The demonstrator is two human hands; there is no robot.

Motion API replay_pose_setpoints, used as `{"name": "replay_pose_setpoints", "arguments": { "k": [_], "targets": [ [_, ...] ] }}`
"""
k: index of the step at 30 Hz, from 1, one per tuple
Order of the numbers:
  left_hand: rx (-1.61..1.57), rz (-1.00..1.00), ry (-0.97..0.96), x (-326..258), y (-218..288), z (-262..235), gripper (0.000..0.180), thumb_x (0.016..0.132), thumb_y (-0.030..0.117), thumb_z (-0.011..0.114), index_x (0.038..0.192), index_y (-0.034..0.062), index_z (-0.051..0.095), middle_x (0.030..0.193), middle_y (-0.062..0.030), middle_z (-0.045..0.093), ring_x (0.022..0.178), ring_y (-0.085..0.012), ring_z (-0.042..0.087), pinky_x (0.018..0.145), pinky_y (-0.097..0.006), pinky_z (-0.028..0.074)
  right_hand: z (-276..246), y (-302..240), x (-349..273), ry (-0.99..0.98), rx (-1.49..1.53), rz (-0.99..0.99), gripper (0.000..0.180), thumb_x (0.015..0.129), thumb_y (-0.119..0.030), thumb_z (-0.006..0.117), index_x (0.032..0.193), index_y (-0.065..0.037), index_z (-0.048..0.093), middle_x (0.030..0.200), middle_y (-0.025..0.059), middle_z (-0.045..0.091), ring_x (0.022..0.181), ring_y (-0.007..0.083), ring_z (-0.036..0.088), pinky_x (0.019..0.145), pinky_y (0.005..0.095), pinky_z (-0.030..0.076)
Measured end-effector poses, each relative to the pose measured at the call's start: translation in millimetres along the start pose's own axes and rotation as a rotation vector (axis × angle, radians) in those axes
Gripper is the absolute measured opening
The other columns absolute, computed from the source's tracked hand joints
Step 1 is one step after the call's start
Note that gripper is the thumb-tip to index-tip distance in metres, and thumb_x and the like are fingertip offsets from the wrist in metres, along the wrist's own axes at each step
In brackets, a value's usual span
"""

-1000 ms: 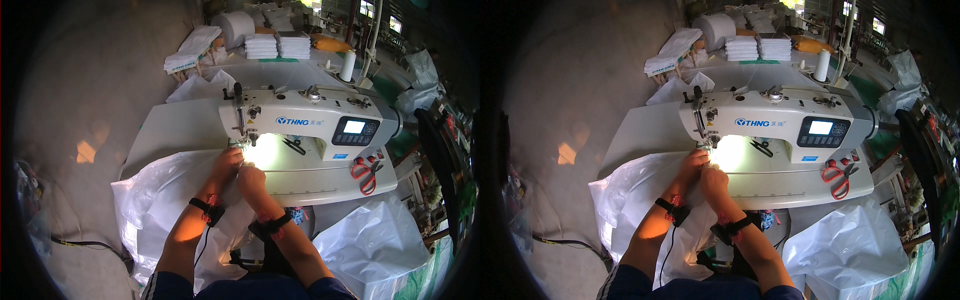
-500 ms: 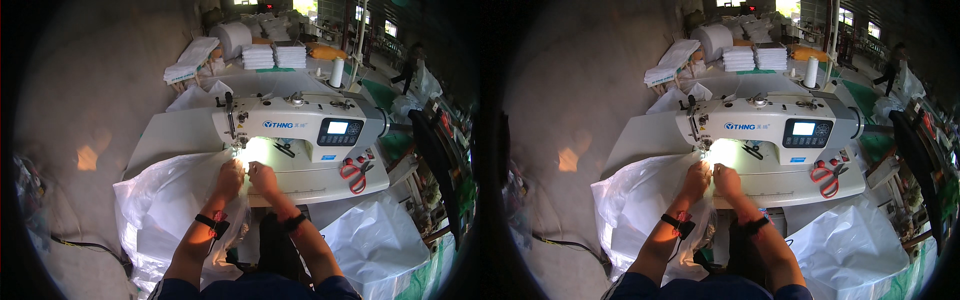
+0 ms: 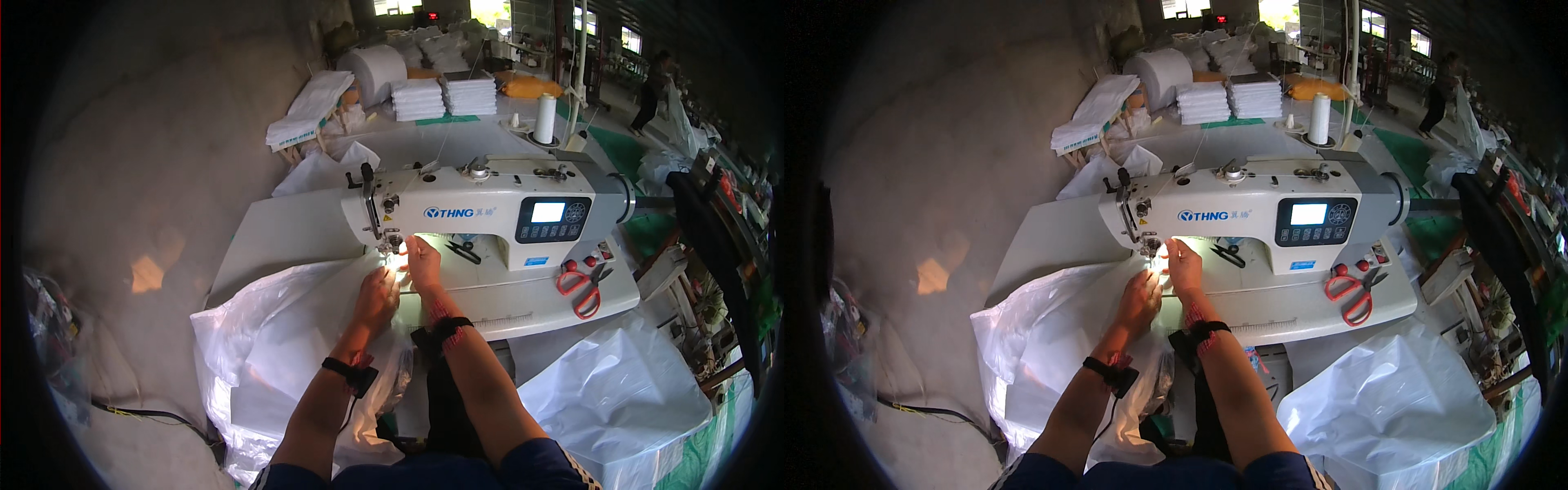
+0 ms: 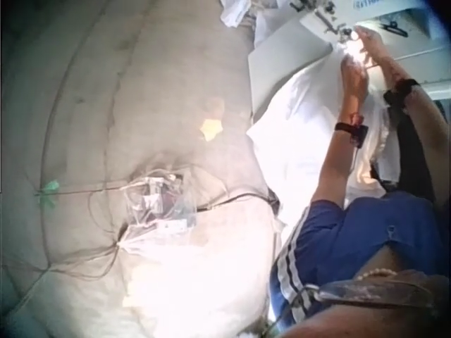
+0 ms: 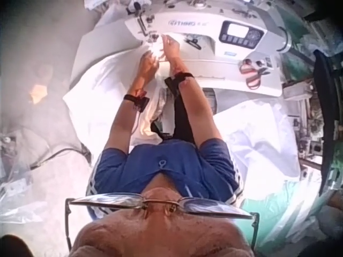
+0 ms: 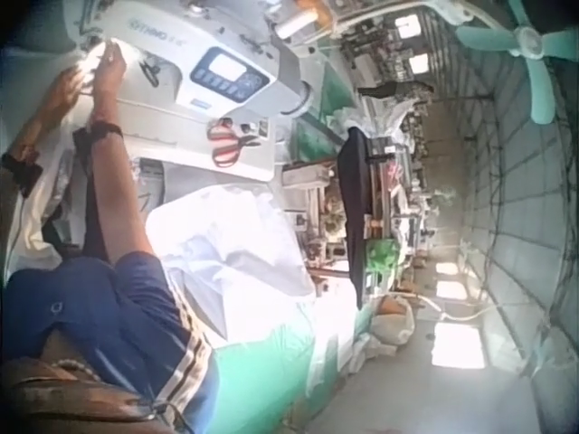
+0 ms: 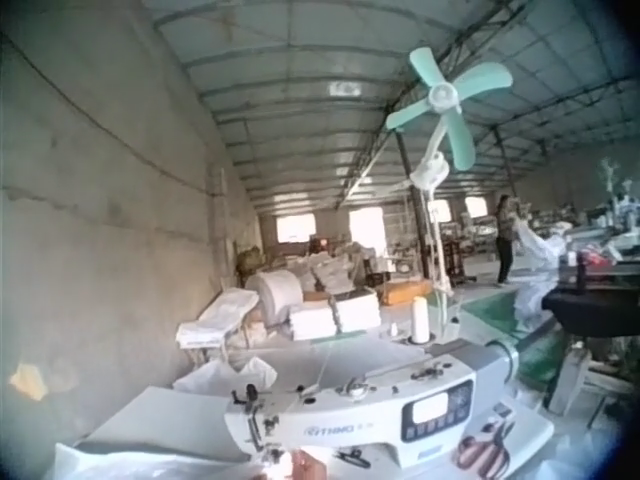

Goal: The person picks up a white plastic sheet, folds the edge, and feeds it through a sewing machine. They guide the material under the needle, periodically stopping to realign the fold and smooth the plastic.

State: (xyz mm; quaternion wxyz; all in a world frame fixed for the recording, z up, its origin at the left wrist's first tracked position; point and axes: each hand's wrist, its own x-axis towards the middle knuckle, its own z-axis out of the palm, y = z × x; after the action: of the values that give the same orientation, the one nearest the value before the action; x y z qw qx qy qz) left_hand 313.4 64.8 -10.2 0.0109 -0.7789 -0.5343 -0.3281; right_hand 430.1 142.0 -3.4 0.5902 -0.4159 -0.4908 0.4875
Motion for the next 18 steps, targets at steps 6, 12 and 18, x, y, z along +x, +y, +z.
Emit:
{"name": "replay_pose_setpoints", "arguments": {
  "k": [6, 12, 18],
  "targets": [
    [-0.026, -0.032, 0.019, 2, 5, -5, 0.021, 0.082, 0.01, 0.053, 0.097, -0.0041, 0.057, 0.099, -0.0187, 0.056, 0.094, -0.0355, 0.052, 0.086, -0.042, 0.041, 0, -4, 5, -0.001, -0.055, 0.073, 0.038, 0.089, -0.035, 0.055, 0.101, 0.0, 0.064, 0.073, 0.0094, 0.062, 0.067, 0.0141, 0.064, 0.049, 0.0269, 0.053],
    [-0.031, -0.033, -0.005, -12, 10, -5, 0.027, 0.083, 0.013, 0.053, 0.103, -0.0032, 0.057, 0.107, -0.0188, 0.055, 0.102, -0.0351, 0.051, 0.091, -0.042, 0.04, -3, 4, 9, 0.035, -0.019, 0.051, 0.037, 0.087, -0.04, 0.058, 0.098, -0.006, 0.063, 0.068, 0.0061, 0.062, 0.045, 0.012, 0.058, 0.037, 0.0228, 0.041],
    [-0.108, -0.067, 0.012, -15, -1, -7, 0.028, 0.083, 0.015, 0.054, 0.106, -0.0002, 0.058, 0.11, -0.0178, 0.055, 0.105, -0.034, 0.051, 0.094, -0.04, 0.04, -2, 0, 3, 0.014, -0.029, 0.09, 0.038, 0.086, -0.041, 0.06, 0.096, -0.005, 0.061, 0.069, 0.0083, 0.063, 0.046, 0.0119, 0.058, 0.036, 0.0236, 0.042]
  ]
}}
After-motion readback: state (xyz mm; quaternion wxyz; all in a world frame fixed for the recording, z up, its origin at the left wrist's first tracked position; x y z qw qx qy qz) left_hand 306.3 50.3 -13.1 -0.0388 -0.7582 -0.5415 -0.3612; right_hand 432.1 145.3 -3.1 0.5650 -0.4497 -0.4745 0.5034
